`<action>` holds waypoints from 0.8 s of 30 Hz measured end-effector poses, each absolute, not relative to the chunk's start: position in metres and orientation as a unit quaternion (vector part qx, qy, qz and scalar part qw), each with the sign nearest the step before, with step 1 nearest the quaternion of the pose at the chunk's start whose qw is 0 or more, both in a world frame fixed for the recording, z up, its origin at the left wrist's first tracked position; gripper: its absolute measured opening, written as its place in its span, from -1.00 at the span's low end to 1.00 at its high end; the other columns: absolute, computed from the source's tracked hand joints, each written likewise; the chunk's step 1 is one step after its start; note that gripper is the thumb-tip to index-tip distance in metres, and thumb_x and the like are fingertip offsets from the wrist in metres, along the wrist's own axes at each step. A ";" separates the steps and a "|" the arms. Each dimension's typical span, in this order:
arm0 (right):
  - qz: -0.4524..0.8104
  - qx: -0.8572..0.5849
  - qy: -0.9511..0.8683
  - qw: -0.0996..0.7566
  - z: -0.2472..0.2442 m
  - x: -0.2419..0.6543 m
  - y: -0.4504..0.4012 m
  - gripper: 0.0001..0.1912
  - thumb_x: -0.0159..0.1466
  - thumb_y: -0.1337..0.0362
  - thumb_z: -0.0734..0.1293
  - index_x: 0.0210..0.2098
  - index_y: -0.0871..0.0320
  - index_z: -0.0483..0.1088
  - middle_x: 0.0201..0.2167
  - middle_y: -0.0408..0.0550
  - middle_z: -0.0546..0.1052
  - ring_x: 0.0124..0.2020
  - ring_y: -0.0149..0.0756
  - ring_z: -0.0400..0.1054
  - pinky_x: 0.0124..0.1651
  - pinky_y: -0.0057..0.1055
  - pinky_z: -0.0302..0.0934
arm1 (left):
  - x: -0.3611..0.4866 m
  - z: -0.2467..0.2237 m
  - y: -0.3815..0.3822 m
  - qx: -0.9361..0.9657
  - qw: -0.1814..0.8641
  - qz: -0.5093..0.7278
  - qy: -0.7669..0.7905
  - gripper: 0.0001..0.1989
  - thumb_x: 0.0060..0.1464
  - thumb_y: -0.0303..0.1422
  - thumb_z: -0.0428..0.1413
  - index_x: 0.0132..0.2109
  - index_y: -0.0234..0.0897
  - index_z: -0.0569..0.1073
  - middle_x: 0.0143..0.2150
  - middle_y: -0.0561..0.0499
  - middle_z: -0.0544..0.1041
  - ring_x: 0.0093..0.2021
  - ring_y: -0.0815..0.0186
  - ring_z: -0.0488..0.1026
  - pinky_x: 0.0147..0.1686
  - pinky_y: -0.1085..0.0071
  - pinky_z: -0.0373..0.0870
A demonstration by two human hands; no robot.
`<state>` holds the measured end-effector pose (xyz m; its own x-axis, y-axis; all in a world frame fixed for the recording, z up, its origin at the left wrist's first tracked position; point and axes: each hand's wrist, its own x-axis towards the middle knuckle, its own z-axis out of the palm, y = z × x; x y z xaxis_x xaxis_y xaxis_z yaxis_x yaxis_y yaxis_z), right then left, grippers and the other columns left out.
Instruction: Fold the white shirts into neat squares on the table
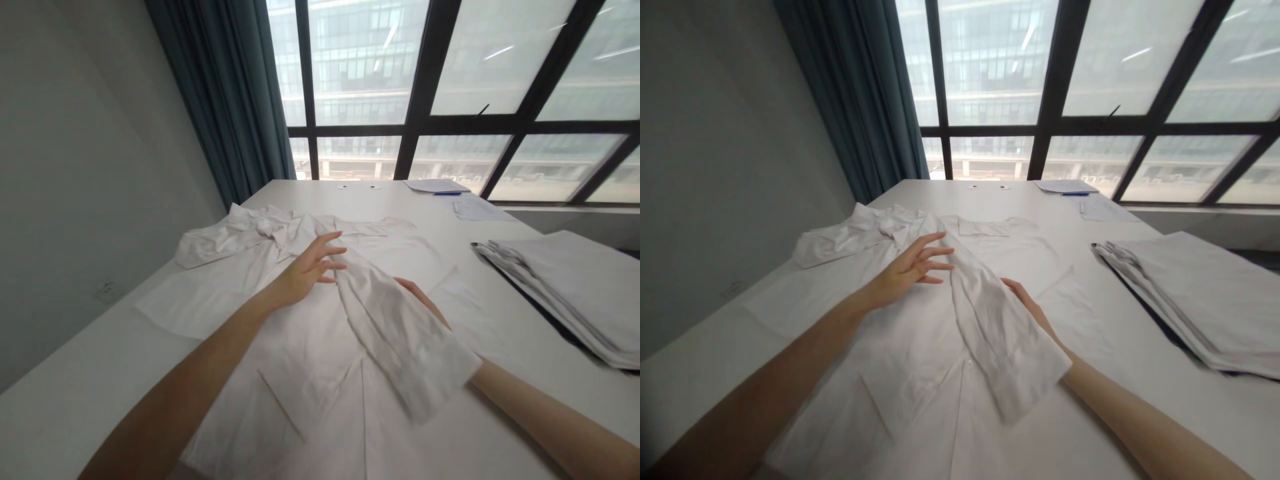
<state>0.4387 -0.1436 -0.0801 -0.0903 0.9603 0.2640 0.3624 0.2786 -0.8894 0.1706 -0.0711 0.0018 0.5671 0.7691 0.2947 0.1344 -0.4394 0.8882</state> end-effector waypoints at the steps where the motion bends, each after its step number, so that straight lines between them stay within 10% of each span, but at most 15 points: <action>1: 0.370 -0.501 -0.634 0.457 -0.079 0.438 -0.143 -0.49 0.33 -0.07 0.14 0.11 0.08 0.32 0.01 0.05 0.51 -0.01 -0.12 0.41 -0.01 -0.24 0.28 | 0.167 -0.012 -0.065 0.786 0.372 0.370 0.327 -0.57 0.26 -0.40 -0.13 0.25 -0.08 0.15 0.15 -0.13 0.39 -0.03 0.24 0.49 -0.15 0.26 0.48; 7: 0.468 -0.518 -0.569 0.435 -0.070 0.443 -0.137 -0.42 0.27 -0.13 0.18 0.13 0.09 0.30 -0.18 -0.04 0.55 -0.25 -0.22 0.43 -0.24 -0.35 0.28 | 0.122 -0.081 -0.018 0.806 -0.036 0.240 0.540 -0.54 0.14 -0.50 -0.06 0.20 -0.27 0.27 0.27 -0.21 0.28 0.29 0.05 0.19 0.23 0.02 0.16; 18: 0.437 -0.570 -0.641 0.271 -0.037 0.478 -0.125 -0.39 0.11 0.05 0.38 0.14 0.09 0.36 -0.41 -0.17 0.39 -0.36 -0.32 0.27 -0.26 -0.38 0.13 | 0.112 -0.092 -0.005 0.772 -0.056 0.181 0.607 -0.56 0.20 -0.46 -0.08 0.22 -0.37 0.24 0.17 -0.20 0.37 0.17 0.15 0.32 0.13 0.25 0.29; 24: 0.423 -0.600 -0.655 0.178 -0.029 0.485 -0.129 -0.31 0.13 -0.05 0.36 0.21 0.01 0.27 -0.14 -0.01 0.48 -0.10 -0.13 0.36 -0.02 -0.26 0.19 | 0.118 -0.085 -0.008 0.766 -0.086 0.134 0.623 -0.56 0.19 -0.46 -0.07 0.22 -0.36 0.27 0.13 -0.24 0.40 0.12 0.08 0.36 0.08 0.17 0.27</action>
